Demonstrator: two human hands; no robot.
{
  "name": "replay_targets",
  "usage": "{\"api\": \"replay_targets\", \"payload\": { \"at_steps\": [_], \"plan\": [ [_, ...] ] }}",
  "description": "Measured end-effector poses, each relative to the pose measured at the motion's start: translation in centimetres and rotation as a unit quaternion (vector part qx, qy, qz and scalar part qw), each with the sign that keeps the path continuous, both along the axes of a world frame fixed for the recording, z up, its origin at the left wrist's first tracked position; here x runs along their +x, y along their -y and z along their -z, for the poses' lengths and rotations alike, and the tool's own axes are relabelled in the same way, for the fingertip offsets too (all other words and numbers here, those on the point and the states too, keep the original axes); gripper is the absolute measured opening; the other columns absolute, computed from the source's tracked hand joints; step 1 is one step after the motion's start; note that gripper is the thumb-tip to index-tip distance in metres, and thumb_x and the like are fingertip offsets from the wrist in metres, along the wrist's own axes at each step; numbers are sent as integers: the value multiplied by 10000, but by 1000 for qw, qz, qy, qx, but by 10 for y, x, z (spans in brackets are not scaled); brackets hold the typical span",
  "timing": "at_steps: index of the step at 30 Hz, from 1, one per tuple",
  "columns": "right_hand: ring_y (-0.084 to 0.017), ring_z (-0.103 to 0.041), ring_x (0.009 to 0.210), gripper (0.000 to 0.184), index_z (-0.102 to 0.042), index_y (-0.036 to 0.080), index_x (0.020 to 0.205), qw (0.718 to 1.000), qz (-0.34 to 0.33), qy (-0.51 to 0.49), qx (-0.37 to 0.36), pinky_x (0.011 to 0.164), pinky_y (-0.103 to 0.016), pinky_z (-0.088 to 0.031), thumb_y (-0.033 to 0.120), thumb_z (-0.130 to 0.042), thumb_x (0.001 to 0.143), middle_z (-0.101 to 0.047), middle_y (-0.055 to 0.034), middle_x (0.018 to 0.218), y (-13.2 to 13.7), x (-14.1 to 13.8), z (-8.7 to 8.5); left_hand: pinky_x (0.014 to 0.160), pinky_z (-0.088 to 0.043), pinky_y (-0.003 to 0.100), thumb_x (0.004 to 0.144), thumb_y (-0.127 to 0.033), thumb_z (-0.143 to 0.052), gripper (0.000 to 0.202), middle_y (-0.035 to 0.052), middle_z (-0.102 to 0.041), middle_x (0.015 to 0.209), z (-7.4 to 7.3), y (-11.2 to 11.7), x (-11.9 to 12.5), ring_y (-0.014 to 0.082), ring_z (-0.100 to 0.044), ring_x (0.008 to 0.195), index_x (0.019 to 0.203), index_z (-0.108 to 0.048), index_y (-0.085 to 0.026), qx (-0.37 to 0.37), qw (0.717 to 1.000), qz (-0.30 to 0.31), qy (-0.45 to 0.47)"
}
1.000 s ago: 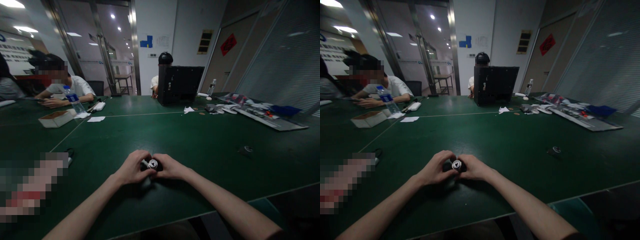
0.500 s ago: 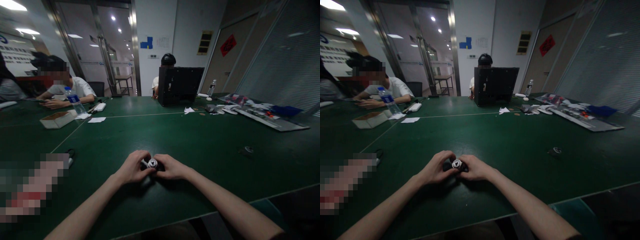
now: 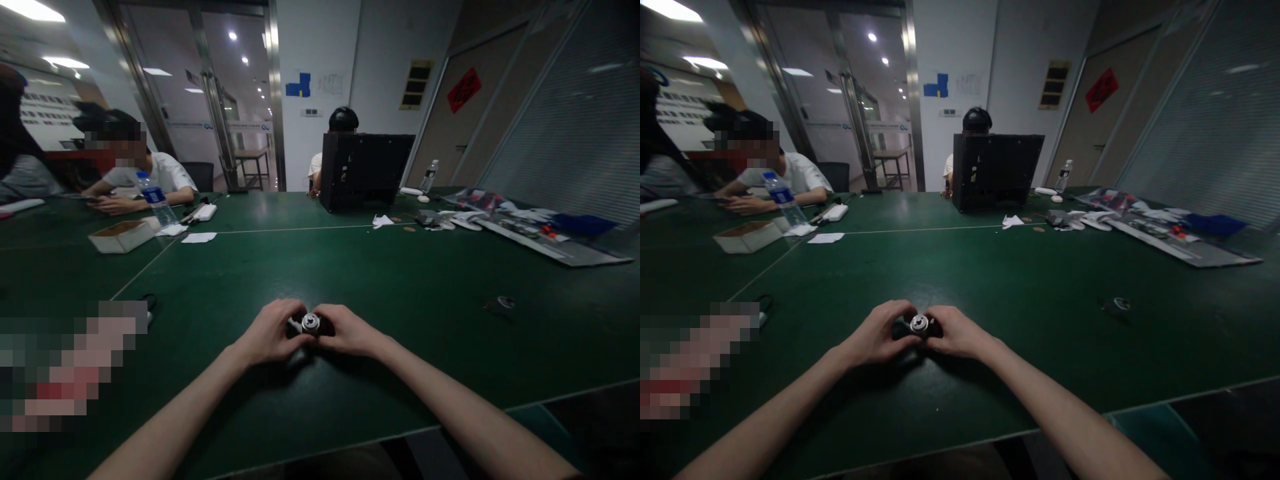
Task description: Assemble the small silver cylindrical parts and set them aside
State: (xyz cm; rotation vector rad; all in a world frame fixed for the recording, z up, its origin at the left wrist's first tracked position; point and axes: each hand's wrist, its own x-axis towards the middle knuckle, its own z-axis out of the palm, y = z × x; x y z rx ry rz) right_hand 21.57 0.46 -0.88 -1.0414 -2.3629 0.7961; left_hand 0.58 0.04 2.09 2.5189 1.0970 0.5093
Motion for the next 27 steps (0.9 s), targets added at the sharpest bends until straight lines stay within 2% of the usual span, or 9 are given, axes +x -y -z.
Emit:
{"api": "replay_targets", "payload": {
  "at_steps": [5,10,15,27],
  "plan": [
    [-156,-553,769,344,-581,146,1029,1000,-22,-13,-16,667,-243,-410,313,-680,744,-625,-42,913,3,0,-8,707,-426,291,793,-412,-615,282,42,-621,877,2,-2,1,192,-563,791,938,-561,-176,5,1000,-4,-5],
    [-178,-583,879,443,-547,157,1160,998,-47,-48,-13,767,-262,-432,223,-668,739,-638,-57,1024,4,1,-8,675,-403,278,794,-412,-611,266,33,-615,829,6,-4,0,179,-547,744,903,-575,-172,17,1000,-5,-19],
    [-151,-584,784,328,-579,156,1089,998,-49,-46,-13,696,-236,-434,176,-605,763,-650,-40,952,3,2,-5,666,-389,273,812,-423,-579,262,34,-616,796,5,-5,-1,170,-536,712,866,-572,-167,20,1000,4,-12],
    [-130,-561,713,339,-541,149,1089,999,-21,-36,-24,631,-217,-418,185,-601,758,-638,-37,902,1,2,-2,710,-397,288,834,-344,-546,194,36,-617,839,5,-5,-2,173,-547,748,913,-557,-167,20,1000,21,-3]
  ]
}}
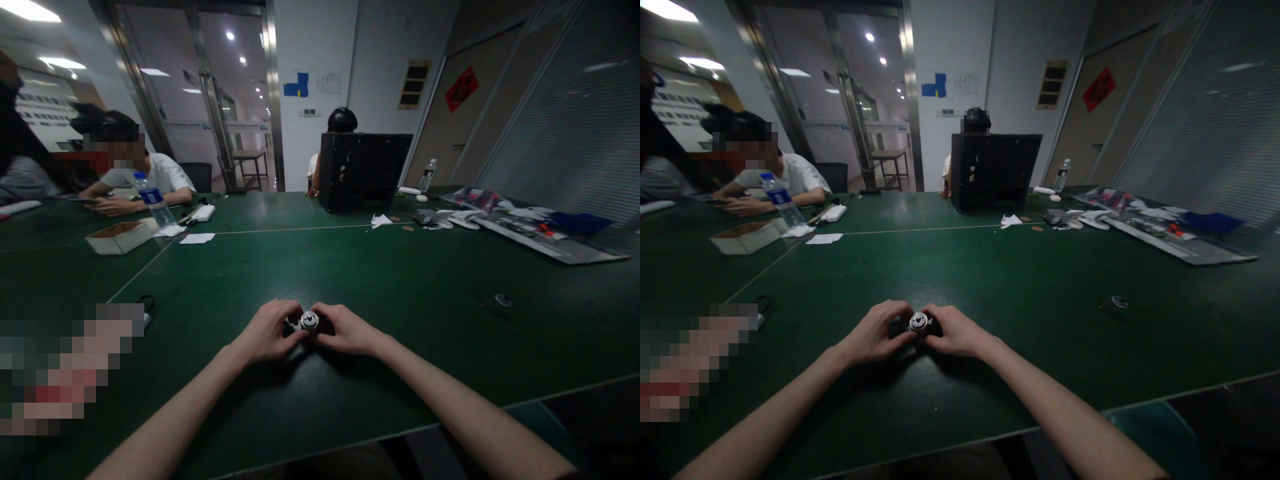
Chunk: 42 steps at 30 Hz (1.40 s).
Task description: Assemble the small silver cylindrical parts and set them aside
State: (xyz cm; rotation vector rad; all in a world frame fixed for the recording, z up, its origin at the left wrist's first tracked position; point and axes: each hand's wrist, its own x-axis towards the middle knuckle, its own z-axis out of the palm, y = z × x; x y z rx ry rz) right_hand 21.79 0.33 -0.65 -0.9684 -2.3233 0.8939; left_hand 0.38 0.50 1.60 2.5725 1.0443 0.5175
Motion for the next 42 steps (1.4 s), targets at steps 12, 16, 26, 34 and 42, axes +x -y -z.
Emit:
{"api": "replay_targets", "payload": {
  "at_steps": [12,16,26,34,42],
  "plan": [
    [-150,-582,804,382,-533,174,1143,1000,-16,-18,13,718,-244,-434,185,-605,767,-644,-40,963,-1,-1,0,687,-397,281,839,-353,-527,205,43,-617,822,-1,0,0,177,-542,735,913,-566,-166,-1,1000,-6,-6],
    [-140,-566,769,308,-568,161,1092,1000,-19,-10,21,686,-232,-420,205,-591,787,-640,-38,945,-1,-2,-1,693,-400,280,839,-349,-530,196,38,-613,817,-1,0,-1,176,-542,735,910,-565,-170,6,1000,-8,-6],
    [-134,-546,739,279,-569,154,1049,1000,-6,4,2,656,-223,-407,200,-605,776,-626,-28,894,-1,-4,-2,707,-405,283,844,-375,-523,224,48,-616,832,-2,0,-3,183,-539,748,929,-569,-173,-4,1000,-13,-18],
    [-149,-560,767,278,-549,164,1047,1000,-2,10,12,677,-238,-423,191,-604,776,-626,-39,935,2,-4,-4,684,-400,281,855,-360,-497,216,48,-614,818,-6,2,-1,181,-537,729,925,-563,-166,-5,1000,-2,-27],
    [-155,-555,789,249,-542,162,1022,999,-10,14,41,704,-246,-412,204,-598,783,-623,-40,929,0,-3,0,692,-405,279,836,-363,-533,215,44,-609,825,-1,1,2,179,-538,734,926,-563,-170,1,1000,-9,-21]
  ]
}}
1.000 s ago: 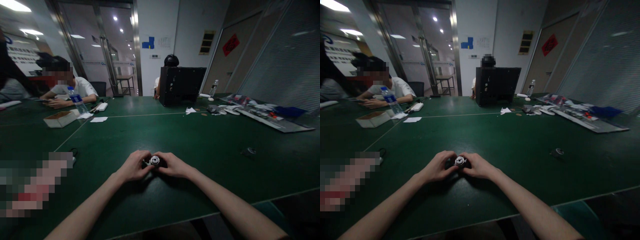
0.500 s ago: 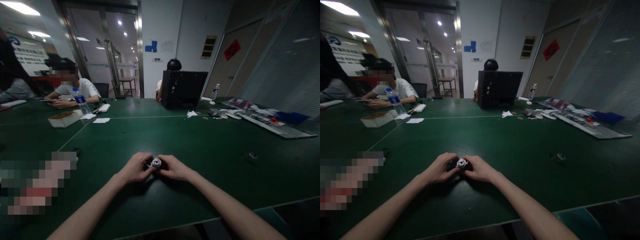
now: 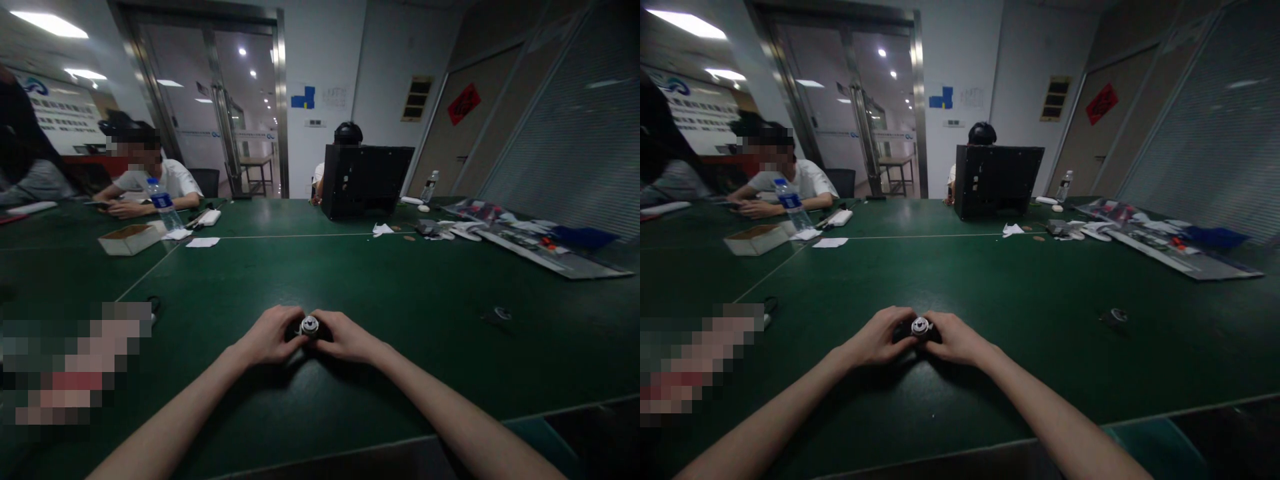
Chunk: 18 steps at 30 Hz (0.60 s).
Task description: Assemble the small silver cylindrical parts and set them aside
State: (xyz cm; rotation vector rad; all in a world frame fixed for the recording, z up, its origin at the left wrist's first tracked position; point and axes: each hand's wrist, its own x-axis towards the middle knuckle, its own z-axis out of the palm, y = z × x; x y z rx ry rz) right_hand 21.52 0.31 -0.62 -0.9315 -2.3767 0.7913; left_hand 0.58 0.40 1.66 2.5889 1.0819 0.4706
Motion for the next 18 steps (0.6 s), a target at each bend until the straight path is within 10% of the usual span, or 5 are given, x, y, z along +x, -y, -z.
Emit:
{"api": "replay_targets", "payload": {
  "at_steps": [18],
  "plan": [
    [-159,-571,790,370,-515,164,1060,1000,7,-14,-18,685,-249,-424,291,-671,749,-623,-44,946,-2,4,3,702,-416,285,837,-339,-525,221,55,-623,853,1,1,2,182,-553,739,958,-574,-160,-23,1000,10,-17]
  ]
}}
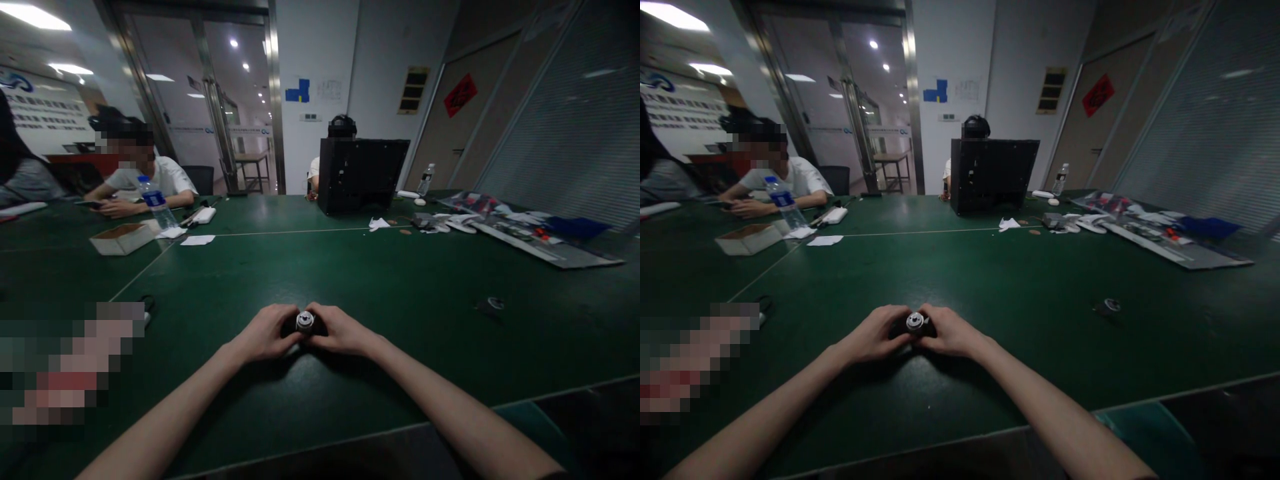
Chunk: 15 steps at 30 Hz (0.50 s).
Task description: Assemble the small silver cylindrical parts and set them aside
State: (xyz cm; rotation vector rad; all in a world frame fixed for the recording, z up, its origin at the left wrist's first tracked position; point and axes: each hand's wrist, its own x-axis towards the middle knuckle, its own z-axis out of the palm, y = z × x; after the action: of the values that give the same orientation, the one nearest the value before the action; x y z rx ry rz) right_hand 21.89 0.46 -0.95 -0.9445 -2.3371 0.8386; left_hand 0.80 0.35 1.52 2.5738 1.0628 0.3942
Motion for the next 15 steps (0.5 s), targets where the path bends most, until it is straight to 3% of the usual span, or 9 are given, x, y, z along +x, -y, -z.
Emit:
{"api": "replay_targets", "payload": {
  "at_steps": [9,15],
  "plan": [
    [-140,-589,773,444,-460,175,1189,1000,5,-26,-10,691,-241,-439,200,-611,772,-628,-57,1004,2,-2,1,747,-429,289,831,-336,-524,236,67,-656,860,-2,0,-4,200,-591,775,969,-613,-167,3,1000,2,8],
    [-111,-536,667,418,-480,181,1184,1000,8,-22,11,621,-214,-408,191,-593,782,-615,-16,877,3,-4,1,732,-425,272,822,-347,-528,230,59,-649,826,-2,0,-4,190,-578,752,936,-616,-167,18,1000,-3,8]
  ]
}}
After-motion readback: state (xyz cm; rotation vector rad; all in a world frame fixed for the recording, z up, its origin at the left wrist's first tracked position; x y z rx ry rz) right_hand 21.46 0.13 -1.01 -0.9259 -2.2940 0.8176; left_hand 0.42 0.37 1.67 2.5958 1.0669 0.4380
